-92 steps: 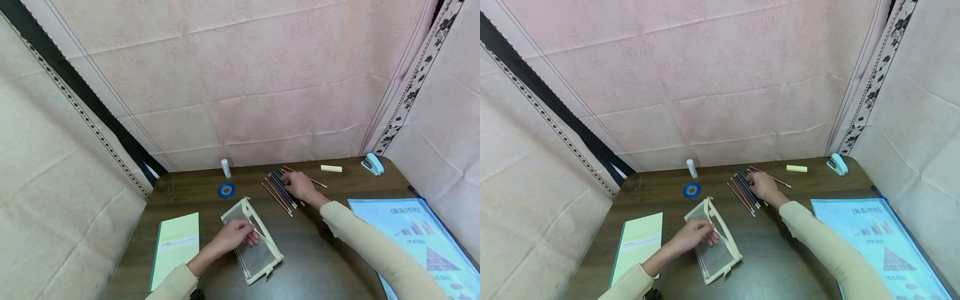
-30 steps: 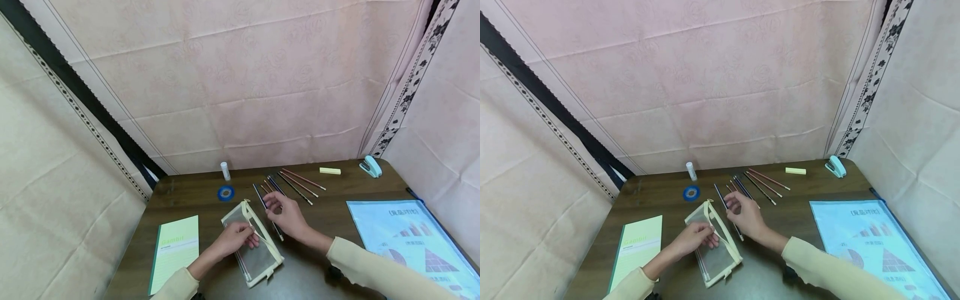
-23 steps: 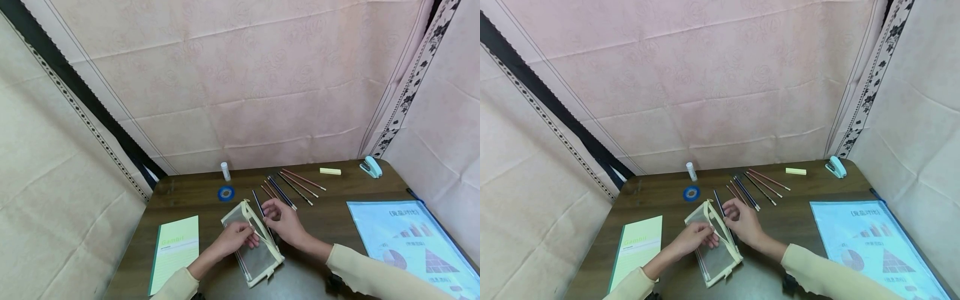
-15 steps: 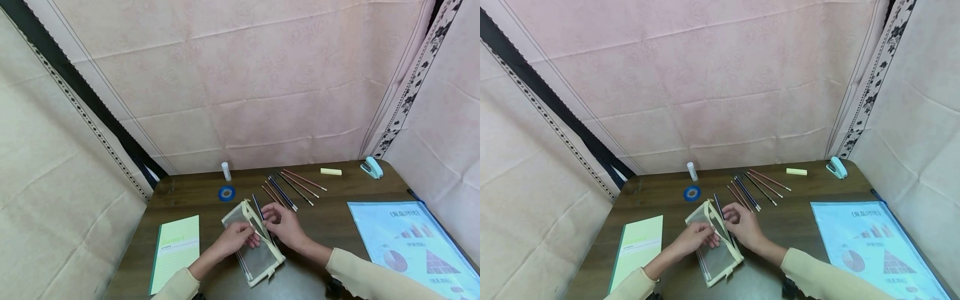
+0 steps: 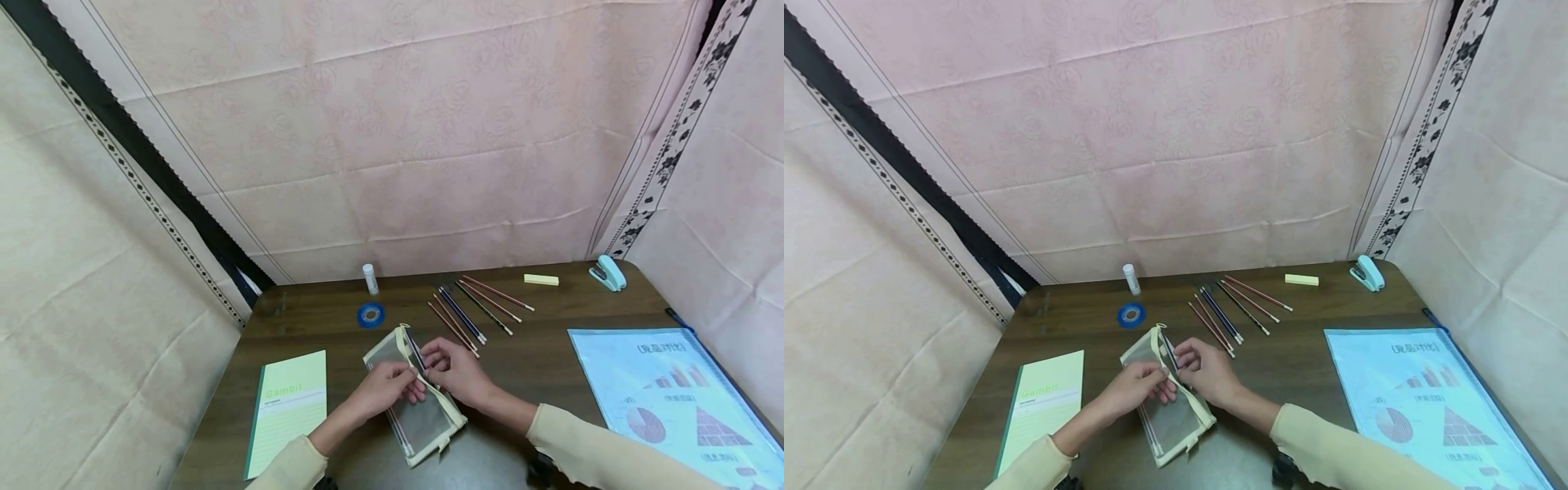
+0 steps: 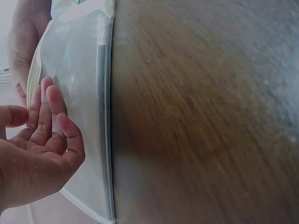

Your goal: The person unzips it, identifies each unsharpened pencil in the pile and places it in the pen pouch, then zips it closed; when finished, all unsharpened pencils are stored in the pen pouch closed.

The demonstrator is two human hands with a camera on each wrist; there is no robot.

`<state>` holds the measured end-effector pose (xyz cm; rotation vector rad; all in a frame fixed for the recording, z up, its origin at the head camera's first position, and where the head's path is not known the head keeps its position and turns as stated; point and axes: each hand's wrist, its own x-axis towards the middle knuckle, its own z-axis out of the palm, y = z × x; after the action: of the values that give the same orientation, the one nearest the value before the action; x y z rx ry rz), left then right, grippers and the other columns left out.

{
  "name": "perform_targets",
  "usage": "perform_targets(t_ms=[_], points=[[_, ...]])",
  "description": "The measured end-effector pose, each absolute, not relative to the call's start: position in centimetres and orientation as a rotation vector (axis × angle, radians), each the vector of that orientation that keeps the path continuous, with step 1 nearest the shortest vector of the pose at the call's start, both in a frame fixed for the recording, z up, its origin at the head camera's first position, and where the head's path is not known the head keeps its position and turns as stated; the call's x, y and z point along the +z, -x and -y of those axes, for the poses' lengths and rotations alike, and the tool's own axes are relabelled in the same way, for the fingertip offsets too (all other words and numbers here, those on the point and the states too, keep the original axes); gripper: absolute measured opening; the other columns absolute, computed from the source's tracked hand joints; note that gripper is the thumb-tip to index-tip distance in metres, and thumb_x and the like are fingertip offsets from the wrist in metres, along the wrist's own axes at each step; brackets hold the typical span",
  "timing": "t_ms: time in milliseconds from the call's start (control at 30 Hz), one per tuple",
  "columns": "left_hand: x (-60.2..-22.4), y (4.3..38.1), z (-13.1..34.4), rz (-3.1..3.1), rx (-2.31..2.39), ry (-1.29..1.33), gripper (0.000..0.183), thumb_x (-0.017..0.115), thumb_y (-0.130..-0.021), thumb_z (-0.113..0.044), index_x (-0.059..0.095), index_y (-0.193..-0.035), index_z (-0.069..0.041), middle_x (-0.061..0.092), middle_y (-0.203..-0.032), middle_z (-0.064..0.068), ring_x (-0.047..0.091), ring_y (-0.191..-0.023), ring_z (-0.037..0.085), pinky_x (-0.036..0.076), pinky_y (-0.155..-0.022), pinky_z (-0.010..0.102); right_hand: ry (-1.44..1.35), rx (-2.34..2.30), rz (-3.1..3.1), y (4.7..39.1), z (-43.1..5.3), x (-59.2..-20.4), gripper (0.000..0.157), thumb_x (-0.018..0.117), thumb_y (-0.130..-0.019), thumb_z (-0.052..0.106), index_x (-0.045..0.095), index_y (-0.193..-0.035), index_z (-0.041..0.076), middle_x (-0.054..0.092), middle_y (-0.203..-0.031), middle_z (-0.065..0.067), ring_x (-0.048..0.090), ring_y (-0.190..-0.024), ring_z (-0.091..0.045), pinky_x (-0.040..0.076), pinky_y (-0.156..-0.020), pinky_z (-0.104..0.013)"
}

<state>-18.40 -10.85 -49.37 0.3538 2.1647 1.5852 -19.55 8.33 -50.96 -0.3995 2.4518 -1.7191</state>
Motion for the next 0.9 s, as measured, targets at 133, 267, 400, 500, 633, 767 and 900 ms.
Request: perform_targets(t_ms=[133,267,400,500,633,767,900], points=[[-49.44,18.44,10.81,-2.168,1.583,-0.356,0.033,0.048,-0.100,-0.024,0.070,-0.091,-0.001,0.073,-0.087,0.017,0.071,-0.079,0.029,0.058,-0.072,0.039,0.407,-1.696,-2.457,19.62,-8.30,-51.13,0.029,0.069,-0.083,0.003,0.062,-0.109,0.014,0.068,-0.095,-0.006,0.064,-0.076,-0.019,0.054,-0.053,-0.031],[-49.43,18.44,10.76,-2.169,1.588,-0.359,0.033,0.048,-0.100,-0.024,0.070,-0.090,-0.001,0.073,-0.086,0.018,0.071,-0.078,0.029,0.058,-0.071,0.039,0.408,-1.698,-2.456,19.79,-8.32,-51.27,0.029,0.069,-0.083,0.002,0.062,-0.108,0.013,0.068,-0.095,-0.008,0.064,-0.076,-0.018,0.054,-0.052,-0.030],[-49.43,18.41,10.69,-2.166,1.590,-0.362,0.031,0.049,-0.100,-0.021,0.070,-0.090,0.000,0.073,-0.086,0.019,0.071,-0.078,0.028,0.058,-0.071,0.039,0.433,-1.688,-2.476,19.86,-8.33,-51.34,0.028,0.069,-0.082,0.002,0.063,-0.108,0.012,0.069,-0.094,-0.008,0.064,-0.076,-0.017,0.053,-0.057,-0.026],[-49.44,18.39,10.63,-2.164,1.590,-0.359,0.030,0.049,-0.099,-0.020,0.070,-0.089,0.000,0.073,-0.086,0.018,0.071,-0.077,0.026,0.058,-0.071,0.038,0.453,-1.677,-2.498,19.81,-8.29,-51.33,0.028,0.069,-0.082,0.003,0.063,-0.107,0.012,0.069,-0.094,-0.007,0.064,-0.078,-0.016,0.052,-0.063,-0.023],[-49.48,18.42,10.62,-2.161,1.594,-0.366,0.032,0.049,-0.100,-0.021,0.070,-0.089,0.000,0.073,-0.086,0.019,0.071,-0.078,0.028,0.058,-0.072,0.039,0.448,-1.658,-2.528,19.74,-8.24,-51.42,0.027,0.071,-0.082,0.005,0.063,-0.107,0.013,0.069,-0.094,-0.005,0.064,-0.078,-0.015,0.052,-0.068,-0.021],[-49.59,18.49,10.67,-2.162,1.592,-0.375,0.033,0.048,-0.100,-0.023,0.070,-0.090,0.000,0.073,-0.086,0.019,0.070,-0.078,0.030,0.058,-0.072,0.042,0.434,-1.679,-2.513,19.68,-8.32,-51.43,0.026,0.072,-0.082,0.009,0.063,-0.107,0.012,0.069,-0.095,-0.007,0.063,-0.076,-0.014,0.053,-0.062,-0.023],[-49.59,18.50,10.69,-2.165,1.591,-0.374,0.033,0.048,-0.100,-0.024,0.070,-0.091,-0.001,0.073,-0.087,0.019,0.070,-0.079,0.030,0.058,-0.073,0.043,0.413,-1.742,-2.450,19.71,-8.55,-51.28,0.026,0.071,-0.083,0.007,0.062,-0.108,0.009,0.067,-0.095,-0.009,0.063,-0.073,-0.016,0.055,-0.053,-0.032]])
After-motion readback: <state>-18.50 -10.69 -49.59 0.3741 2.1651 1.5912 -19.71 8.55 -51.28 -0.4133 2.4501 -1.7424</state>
